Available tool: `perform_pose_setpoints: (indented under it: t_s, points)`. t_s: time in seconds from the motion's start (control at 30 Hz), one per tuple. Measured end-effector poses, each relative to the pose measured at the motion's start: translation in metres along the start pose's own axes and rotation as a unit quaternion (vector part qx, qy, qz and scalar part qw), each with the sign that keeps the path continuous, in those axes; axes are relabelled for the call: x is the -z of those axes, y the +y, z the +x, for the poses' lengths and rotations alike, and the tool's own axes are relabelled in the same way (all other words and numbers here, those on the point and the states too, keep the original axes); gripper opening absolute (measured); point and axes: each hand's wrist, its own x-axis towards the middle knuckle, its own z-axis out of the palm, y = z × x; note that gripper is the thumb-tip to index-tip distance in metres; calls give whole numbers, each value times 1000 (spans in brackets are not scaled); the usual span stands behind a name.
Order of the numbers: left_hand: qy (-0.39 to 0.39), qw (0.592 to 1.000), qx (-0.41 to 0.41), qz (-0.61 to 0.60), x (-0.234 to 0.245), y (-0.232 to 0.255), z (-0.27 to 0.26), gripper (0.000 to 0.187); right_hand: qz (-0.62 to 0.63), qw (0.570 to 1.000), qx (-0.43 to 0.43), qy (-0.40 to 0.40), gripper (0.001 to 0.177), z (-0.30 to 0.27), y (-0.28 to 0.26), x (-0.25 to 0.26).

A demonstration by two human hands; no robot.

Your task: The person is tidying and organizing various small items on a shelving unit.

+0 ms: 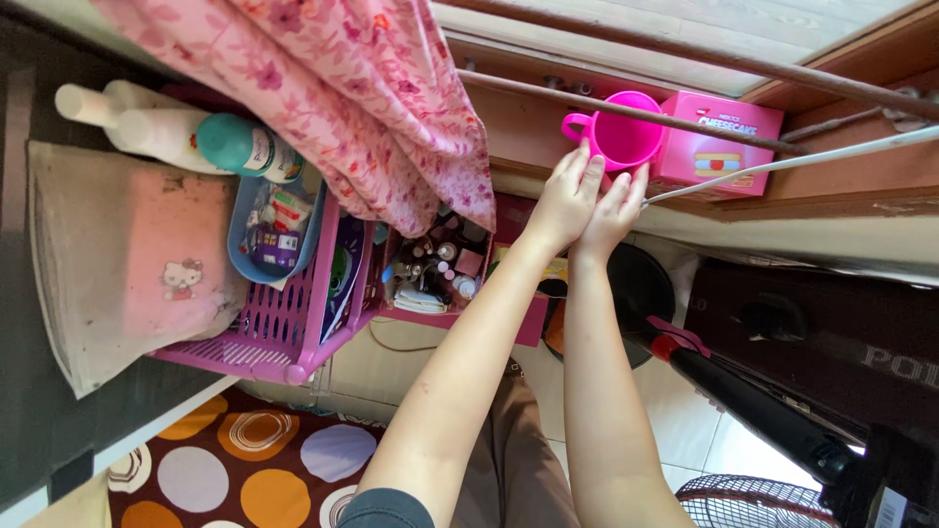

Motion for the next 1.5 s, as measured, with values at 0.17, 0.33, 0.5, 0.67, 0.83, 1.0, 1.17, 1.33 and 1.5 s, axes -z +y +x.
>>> perform_pose_setpoints:
  t_s: [0.17, 0.33, 0.5, 0.67, 0.83, 1.0, 1.17, 1.33, 1.5]
  points:
    - [18, 999, 21, 18, 16, 27, -22, 60, 151, 983, -104, -19, 50, -18, -27, -2]
    - [107, 992, -25, 67, 36, 46, -84, 51, 164, 981, -22, -105, 52, -66, -67, 12]
    - [172, 977, -3, 124, 69, 28, -141, 48, -22, 994, 14, -104, 46, -127, -73, 20]
    - [218, 965, 34, 141, 99, -14, -181, 48, -150, 975, 32, -164, 44, -173, -101, 4]
    - [257, 952, 50, 157, 109, -25, -200, 47, -199, 935, 209, -207, 40, -189, -89, 6]
    - [268, 945, 48, 184, 112, -8, -202, 45, -192, 932, 215, -221, 39, -186, -85, 8]
    - [268, 943, 63, 188, 114, -7, -204, 45, -195, 928, 212, -235, 40, -187, -89, 5]
    - [291, 940, 62, 170, 122, -20, -220, 44, -188, 920, 229, -257, 40, -201, -90, 2]
    - [344, 922, 83, 155, 140, -32, -251, 42, -180, 890, 240, -343, 41, -231, -100, -1]
